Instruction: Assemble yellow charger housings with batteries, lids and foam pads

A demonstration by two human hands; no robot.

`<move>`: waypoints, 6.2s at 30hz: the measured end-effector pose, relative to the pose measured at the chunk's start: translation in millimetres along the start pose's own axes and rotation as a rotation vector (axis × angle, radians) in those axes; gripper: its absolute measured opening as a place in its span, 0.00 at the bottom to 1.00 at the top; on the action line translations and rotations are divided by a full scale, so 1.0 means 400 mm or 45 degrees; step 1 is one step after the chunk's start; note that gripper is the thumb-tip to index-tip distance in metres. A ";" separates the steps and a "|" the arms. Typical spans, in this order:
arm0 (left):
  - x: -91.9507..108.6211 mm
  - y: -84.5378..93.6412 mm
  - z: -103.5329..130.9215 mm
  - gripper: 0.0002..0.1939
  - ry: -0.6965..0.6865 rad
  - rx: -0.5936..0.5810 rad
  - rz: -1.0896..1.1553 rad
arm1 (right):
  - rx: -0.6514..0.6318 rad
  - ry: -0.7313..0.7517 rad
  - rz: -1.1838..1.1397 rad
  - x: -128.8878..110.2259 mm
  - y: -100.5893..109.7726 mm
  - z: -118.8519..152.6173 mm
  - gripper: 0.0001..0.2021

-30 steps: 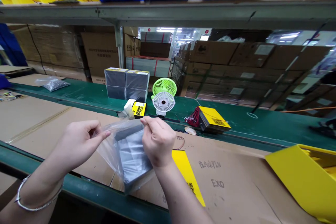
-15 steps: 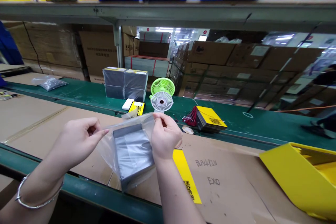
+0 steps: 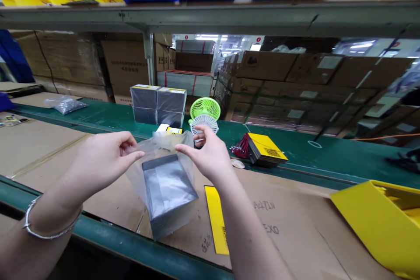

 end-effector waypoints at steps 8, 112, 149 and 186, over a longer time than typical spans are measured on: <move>0.037 -0.010 -0.037 0.12 -0.111 0.026 -0.124 | -0.139 0.145 0.239 -0.009 -0.070 -0.037 0.08; 0.026 -0.180 0.157 0.12 -0.422 0.317 0.320 | -0.912 0.382 0.508 -0.040 -0.273 0.005 0.06; 0.039 -0.128 -0.005 0.09 -0.704 -0.040 -0.266 | -0.705 0.638 0.893 -0.078 -0.196 0.096 0.09; 0.028 -0.116 -0.018 0.09 -0.681 -0.025 -0.200 | -0.576 0.603 0.602 -0.122 -0.171 0.113 0.17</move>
Point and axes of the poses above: each hand's wrist, its own z-axis away from the middle knuckle, its own y-axis out of the back of the hand, x = y × z, the point moved 7 cm from there along -z, towards the middle knuckle, and after that the axes turned 6 degrees about -z, right-handed, at the moved point
